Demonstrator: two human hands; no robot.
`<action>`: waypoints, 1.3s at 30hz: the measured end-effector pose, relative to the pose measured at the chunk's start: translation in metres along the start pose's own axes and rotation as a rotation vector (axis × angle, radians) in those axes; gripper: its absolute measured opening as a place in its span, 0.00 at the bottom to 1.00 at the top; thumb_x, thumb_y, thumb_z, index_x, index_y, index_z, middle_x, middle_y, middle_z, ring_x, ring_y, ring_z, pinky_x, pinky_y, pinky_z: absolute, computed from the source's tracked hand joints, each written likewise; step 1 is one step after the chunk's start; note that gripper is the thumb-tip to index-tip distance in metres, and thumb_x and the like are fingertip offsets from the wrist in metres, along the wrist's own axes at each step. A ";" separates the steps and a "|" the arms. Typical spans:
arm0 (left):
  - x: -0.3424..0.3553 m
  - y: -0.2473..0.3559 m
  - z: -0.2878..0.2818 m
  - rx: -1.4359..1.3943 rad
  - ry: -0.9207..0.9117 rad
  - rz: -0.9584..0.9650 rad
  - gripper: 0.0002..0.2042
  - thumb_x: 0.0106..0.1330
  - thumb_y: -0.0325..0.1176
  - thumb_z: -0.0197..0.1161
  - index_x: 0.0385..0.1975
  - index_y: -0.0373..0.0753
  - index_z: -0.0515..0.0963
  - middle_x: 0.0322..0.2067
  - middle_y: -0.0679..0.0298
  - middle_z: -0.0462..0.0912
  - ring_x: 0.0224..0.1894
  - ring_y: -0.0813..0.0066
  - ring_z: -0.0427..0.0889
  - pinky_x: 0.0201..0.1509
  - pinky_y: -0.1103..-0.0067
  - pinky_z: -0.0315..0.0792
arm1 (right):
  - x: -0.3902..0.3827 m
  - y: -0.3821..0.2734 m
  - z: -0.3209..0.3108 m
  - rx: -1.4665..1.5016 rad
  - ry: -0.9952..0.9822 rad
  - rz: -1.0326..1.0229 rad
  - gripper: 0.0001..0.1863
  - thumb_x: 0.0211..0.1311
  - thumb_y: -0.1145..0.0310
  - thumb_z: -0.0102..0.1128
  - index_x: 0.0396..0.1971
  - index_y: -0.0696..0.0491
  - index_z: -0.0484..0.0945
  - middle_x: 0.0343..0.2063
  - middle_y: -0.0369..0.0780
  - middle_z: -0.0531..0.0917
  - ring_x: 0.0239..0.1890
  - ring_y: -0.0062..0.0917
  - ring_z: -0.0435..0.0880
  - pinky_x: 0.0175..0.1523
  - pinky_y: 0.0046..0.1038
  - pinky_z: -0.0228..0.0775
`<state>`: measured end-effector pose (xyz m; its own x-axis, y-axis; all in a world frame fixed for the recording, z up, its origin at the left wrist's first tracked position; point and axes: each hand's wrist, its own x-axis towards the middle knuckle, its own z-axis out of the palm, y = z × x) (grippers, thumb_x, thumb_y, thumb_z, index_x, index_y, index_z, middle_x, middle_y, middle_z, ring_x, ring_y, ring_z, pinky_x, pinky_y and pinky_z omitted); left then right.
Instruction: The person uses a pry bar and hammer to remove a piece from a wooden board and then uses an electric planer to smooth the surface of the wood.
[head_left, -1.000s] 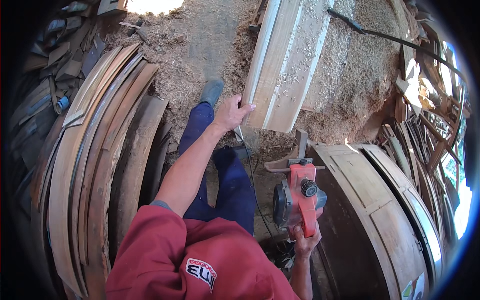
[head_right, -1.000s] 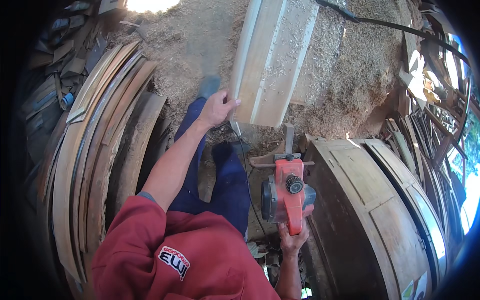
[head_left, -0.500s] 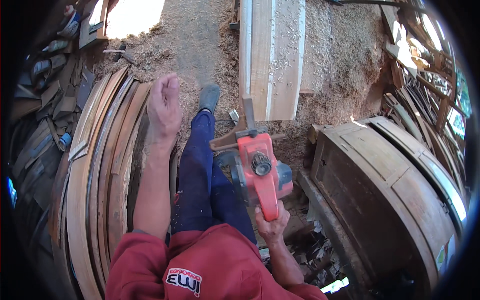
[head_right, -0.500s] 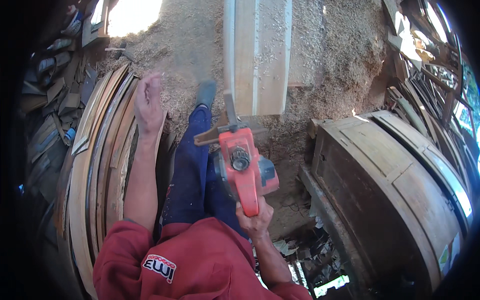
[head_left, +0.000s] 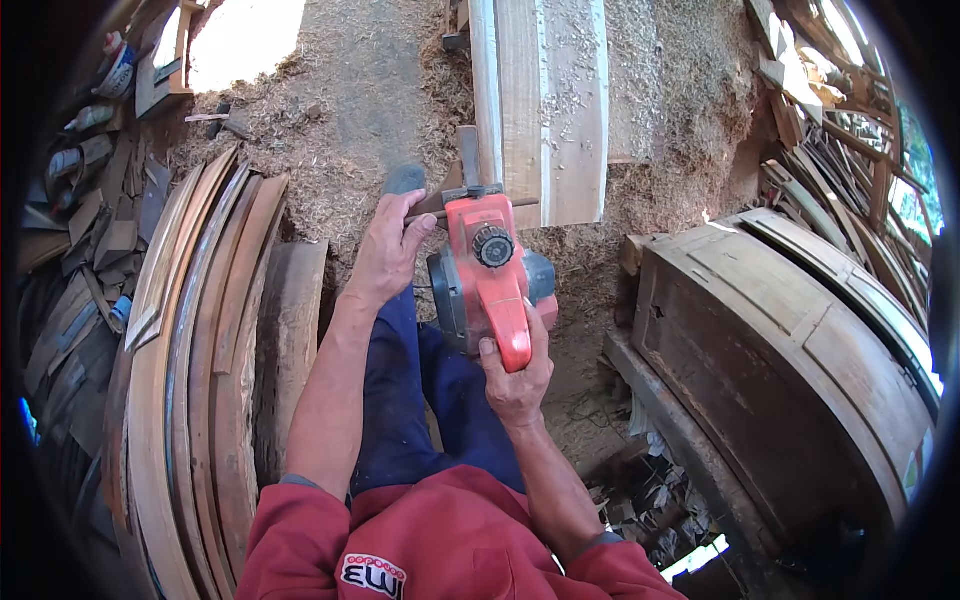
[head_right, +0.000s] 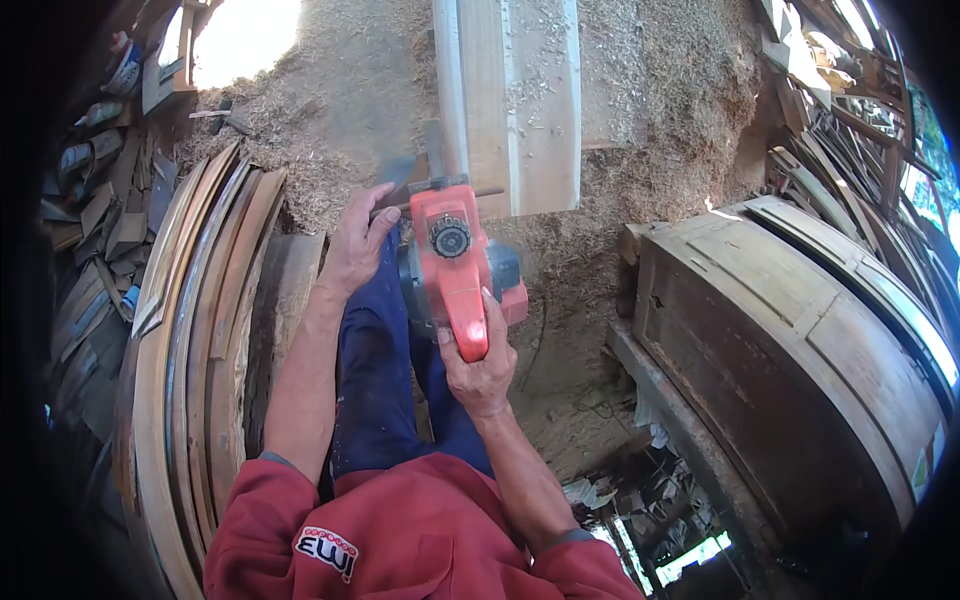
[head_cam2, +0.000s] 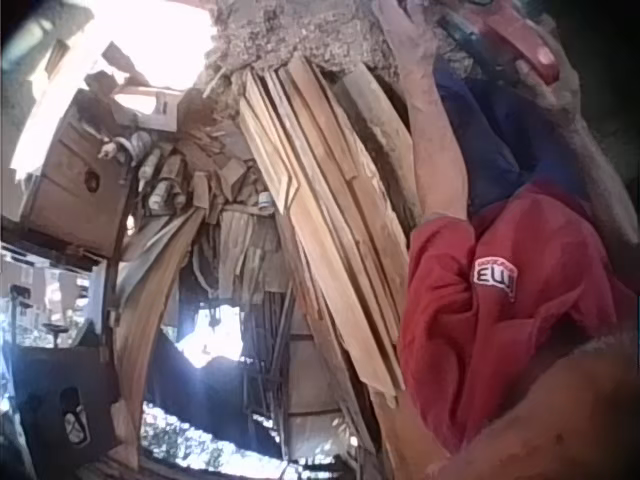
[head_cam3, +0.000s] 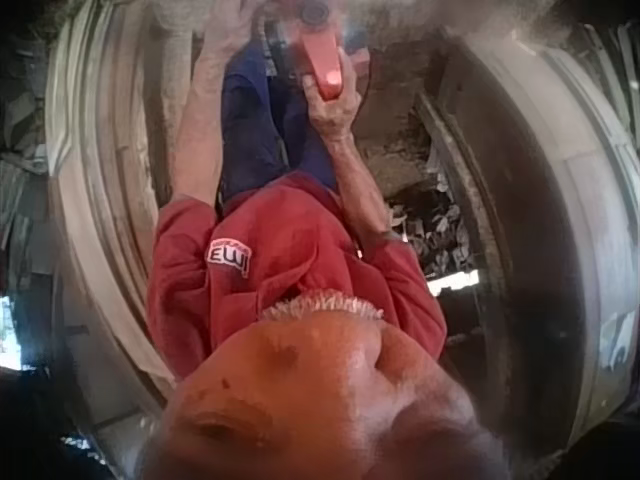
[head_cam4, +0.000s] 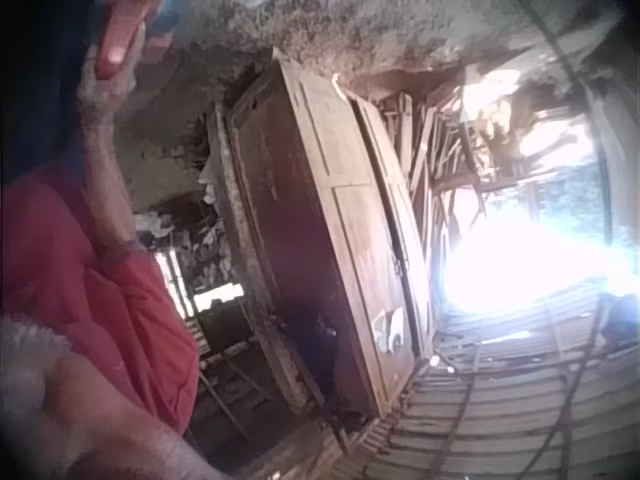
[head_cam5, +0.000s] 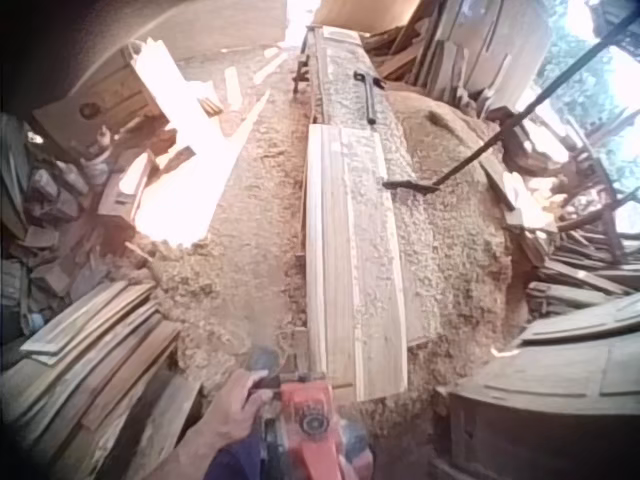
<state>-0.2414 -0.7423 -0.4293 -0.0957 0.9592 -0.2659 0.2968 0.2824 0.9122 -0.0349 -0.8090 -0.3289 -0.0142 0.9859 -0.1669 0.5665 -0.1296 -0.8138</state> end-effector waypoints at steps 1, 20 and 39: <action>0.004 0.003 -0.001 -0.034 0.001 -0.020 0.19 0.73 0.38 0.59 0.55 0.30 0.72 0.47 0.48 0.76 0.49 0.54 0.79 0.55 0.69 0.72 | 0.003 -0.002 0.003 0.001 0.001 0.006 0.35 0.55 0.71 0.72 0.61 0.63 0.67 0.44 0.52 0.84 0.43 0.42 0.88 0.44 0.35 0.80; 0.159 0.001 -0.060 0.120 0.090 0.106 0.20 0.74 0.44 0.56 0.53 0.31 0.74 0.47 0.46 0.77 0.51 0.52 0.78 0.55 0.68 0.72 | 0.160 -0.056 0.050 0.001 0.009 -0.040 0.37 0.56 0.69 0.70 0.64 0.63 0.66 0.34 0.51 0.85 0.32 0.41 0.88 0.38 0.35 0.79; 0.222 0.007 -0.080 0.160 0.020 0.094 0.20 0.74 0.46 0.51 0.48 0.34 0.78 0.46 0.47 0.81 0.48 0.53 0.81 0.54 0.67 0.73 | 0.207 -0.083 0.063 0.047 -0.111 0.113 0.31 0.59 0.71 0.63 0.63 0.58 0.67 0.39 0.46 0.81 0.41 0.33 0.82 0.49 0.35 0.77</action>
<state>-0.3372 -0.5277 -0.4572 -0.0793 0.9815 -0.1741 0.4525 0.1910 0.8710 -0.1374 -0.6010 -0.3308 -0.0450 0.9474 -0.3168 0.5307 -0.2460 -0.8111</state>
